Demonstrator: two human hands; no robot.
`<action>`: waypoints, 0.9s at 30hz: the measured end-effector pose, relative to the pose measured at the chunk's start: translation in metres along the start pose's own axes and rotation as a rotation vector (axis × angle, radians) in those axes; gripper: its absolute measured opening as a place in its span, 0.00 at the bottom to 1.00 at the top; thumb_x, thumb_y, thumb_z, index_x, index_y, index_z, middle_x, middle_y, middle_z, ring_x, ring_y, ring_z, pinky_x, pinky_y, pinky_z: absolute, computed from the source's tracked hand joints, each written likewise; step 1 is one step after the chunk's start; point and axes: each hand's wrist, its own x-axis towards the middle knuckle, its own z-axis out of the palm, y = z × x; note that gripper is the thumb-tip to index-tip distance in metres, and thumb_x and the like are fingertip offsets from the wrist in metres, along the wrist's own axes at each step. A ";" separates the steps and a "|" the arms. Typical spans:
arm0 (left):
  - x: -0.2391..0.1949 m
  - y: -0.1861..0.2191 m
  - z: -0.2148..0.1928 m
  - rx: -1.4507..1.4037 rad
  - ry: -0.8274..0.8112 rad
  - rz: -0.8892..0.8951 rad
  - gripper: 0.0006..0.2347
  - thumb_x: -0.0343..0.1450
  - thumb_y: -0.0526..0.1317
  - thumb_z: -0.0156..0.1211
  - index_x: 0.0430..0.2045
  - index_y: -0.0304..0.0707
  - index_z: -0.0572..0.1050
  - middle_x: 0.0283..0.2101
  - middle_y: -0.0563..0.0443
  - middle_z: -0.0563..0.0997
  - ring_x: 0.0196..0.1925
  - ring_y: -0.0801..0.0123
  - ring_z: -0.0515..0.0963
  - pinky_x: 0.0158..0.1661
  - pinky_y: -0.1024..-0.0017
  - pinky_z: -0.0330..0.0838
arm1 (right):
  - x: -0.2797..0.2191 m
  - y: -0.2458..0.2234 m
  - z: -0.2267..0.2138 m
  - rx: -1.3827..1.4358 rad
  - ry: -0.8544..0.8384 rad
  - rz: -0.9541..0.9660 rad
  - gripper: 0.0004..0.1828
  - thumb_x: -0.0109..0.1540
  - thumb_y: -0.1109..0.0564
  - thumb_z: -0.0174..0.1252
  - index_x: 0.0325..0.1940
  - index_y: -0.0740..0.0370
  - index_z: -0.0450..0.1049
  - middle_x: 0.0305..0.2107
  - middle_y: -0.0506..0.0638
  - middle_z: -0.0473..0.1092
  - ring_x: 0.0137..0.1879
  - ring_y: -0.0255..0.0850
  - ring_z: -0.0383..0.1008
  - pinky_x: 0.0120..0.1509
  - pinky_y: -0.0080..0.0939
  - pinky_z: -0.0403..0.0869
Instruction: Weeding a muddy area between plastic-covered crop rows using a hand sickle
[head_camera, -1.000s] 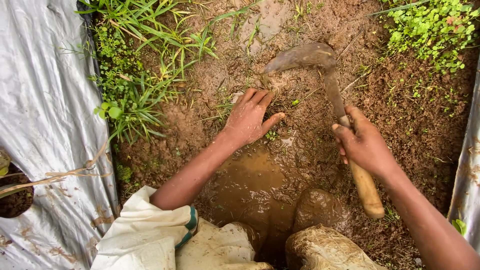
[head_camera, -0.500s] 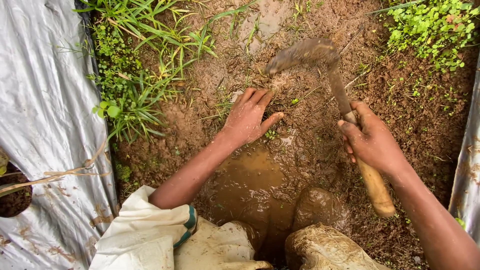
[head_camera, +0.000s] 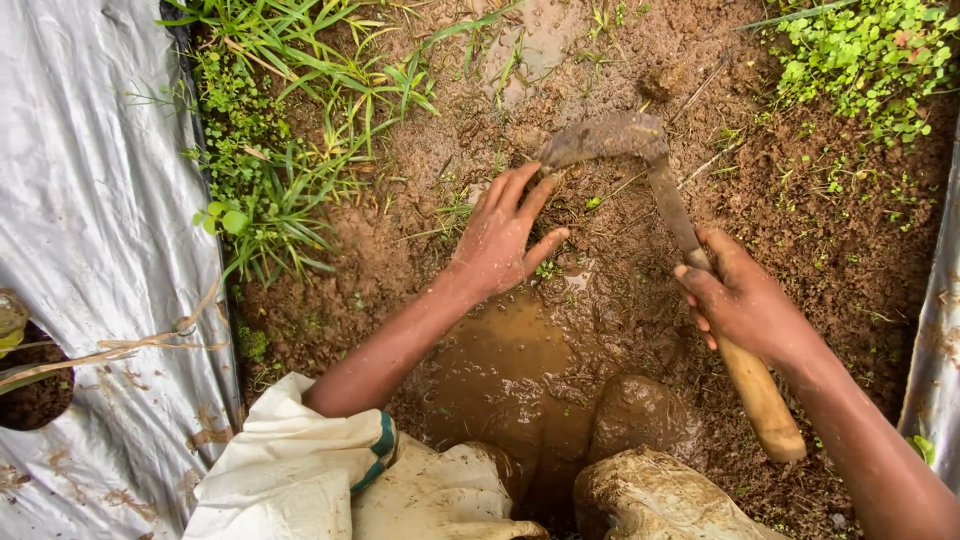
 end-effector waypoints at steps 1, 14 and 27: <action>0.000 0.000 -0.001 0.002 0.002 0.000 0.29 0.76 0.60 0.47 0.69 0.42 0.58 0.71 0.36 0.59 0.71 0.49 0.62 0.65 0.42 0.66 | -0.003 0.000 0.000 -0.001 0.000 -0.003 0.14 0.73 0.56 0.44 0.63 0.56 0.60 0.28 0.56 0.64 0.28 0.48 0.67 0.27 0.50 0.74; 0.001 -0.002 -0.004 0.044 -0.141 0.022 0.29 0.77 0.57 0.44 0.61 0.25 0.68 0.63 0.31 0.71 0.65 0.43 0.68 0.64 0.50 0.63 | -0.017 0.001 -0.002 0.002 0.162 -0.094 0.16 0.71 0.58 0.46 0.64 0.57 0.61 0.24 0.56 0.65 0.24 0.49 0.67 0.25 0.51 0.73; 0.017 0.005 -0.038 0.297 -0.200 -0.053 0.28 0.77 0.61 0.38 0.65 0.42 0.63 0.55 0.40 0.79 0.57 0.53 0.77 0.61 0.45 0.64 | 0.004 -0.004 -0.065 -0.159 0.784 -0.571 0.11 0.76 0.74 0.47 0.61 0.74 0.56 0.34 0.55 0.59 0.32 0.44 0.62 0.29 0.45 0.68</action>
